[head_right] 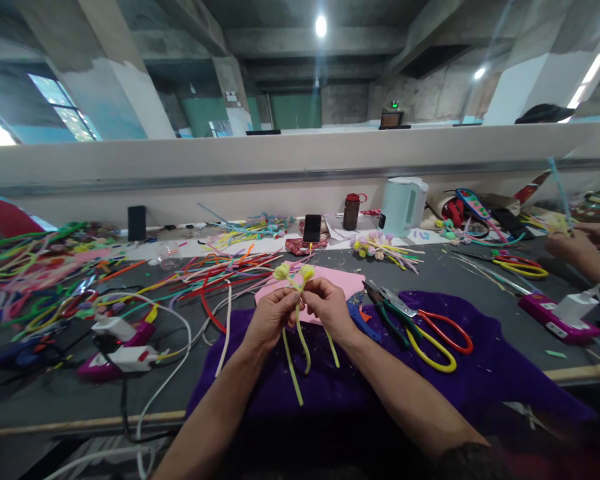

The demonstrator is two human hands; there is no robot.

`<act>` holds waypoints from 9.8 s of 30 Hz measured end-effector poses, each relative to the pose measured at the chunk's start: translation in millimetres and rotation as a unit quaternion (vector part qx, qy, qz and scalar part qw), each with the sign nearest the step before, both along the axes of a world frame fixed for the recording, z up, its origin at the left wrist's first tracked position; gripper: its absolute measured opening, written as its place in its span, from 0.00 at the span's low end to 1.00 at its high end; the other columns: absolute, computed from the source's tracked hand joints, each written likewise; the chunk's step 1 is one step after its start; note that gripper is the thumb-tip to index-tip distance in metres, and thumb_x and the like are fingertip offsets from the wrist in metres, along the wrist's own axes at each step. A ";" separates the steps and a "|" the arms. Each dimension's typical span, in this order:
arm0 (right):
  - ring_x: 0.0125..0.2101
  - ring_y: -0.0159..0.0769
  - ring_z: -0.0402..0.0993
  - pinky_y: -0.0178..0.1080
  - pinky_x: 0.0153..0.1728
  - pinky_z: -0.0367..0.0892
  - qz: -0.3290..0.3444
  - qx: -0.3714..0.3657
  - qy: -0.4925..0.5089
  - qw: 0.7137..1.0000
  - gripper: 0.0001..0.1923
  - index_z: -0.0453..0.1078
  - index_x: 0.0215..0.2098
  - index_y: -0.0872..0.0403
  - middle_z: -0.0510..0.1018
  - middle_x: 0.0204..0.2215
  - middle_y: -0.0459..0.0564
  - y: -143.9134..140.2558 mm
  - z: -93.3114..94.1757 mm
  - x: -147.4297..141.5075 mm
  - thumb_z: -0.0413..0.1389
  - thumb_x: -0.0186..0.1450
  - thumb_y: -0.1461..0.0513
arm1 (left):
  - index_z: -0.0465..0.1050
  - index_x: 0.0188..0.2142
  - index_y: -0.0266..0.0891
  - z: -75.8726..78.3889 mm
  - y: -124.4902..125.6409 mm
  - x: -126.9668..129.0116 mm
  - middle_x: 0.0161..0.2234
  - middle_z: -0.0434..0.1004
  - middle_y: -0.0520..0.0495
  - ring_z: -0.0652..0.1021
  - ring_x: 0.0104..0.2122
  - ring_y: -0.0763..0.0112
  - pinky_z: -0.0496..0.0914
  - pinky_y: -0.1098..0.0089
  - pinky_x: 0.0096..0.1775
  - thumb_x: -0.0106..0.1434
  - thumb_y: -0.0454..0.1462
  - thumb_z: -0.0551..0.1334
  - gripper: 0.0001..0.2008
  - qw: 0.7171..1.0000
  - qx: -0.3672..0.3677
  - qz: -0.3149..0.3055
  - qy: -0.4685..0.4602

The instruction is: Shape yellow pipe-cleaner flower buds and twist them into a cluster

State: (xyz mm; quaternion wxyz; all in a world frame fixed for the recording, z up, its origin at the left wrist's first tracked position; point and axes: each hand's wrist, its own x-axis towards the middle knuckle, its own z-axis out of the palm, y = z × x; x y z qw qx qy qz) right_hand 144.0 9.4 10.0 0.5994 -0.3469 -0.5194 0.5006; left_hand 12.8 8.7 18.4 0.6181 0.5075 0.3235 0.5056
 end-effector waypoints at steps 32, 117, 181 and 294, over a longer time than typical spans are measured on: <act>0.13 0.23 0.60 0.29 0.13 0.52 0.034 -0.021 0.017 0.999 0.07 0.69 0.29 0.57 0.69 0.16 0.40 1.8 0.8 -0.7 0.58 0.51 0.62 | 0.67 0.24 0.34 -0.2 3.2 -3.0 0.19 0.69 0.54 0.62 0.13 0.85 0.55 0.79 0.16 0.50 0.41 0.66 0.12 0.999 -0.048 0.015 -0.004; 0.15 0.23 0.53 0.30 0.16 0.50 0.013 0.024 0.032 0.999 0.07 0.68 0.26 0.55 0.62 0.16 0.39 -3.2 1.3 -2.7 0.58 0.54 0.59 | 0.69 0.21 0.35 2.2 -1.2 -1.7 0.16 0.66 0.54 0.62 0.16 0.82 0.54 0.77 0.20 0.50 0.43 0.65 0.13 0.995 0.023 0.059 0.078; 0.14 0.21 0.53 0.29 0.13 0.46 0.071 -0.048 0.025 0.996 0.12 0.69 0.31 0.56 0.69 0.18 0.41 -2.6 4.4 -1.3 0.61 0.51 0.58 | 0.69 0.22 0.33 -2.5 4.8 -2.0 0.16 0.68 0.54 0.63 0.14 0.83 0.53 0.78 0.17 0.46 0.43 0.67 0.14 0.997 -0.041 0.063 0.007; 0.27 0.31 0.66 0.33 0.29 0.61 0.012 0.306 -0.324 0.895 0.06 0.72 0.30 0.55 0.68 0.26 0.47 9.0 8.3 28.6 0.54 0.60 0.61 | 0.61 0.20 0.35 -1.8 13.1 -18.5 0.12 0.60 0.57 0.55 0.09 0.87 0.43 0.80 0.12 0.48 0.43 0.65 0.16 0.978 -0.134 -0.153 0.052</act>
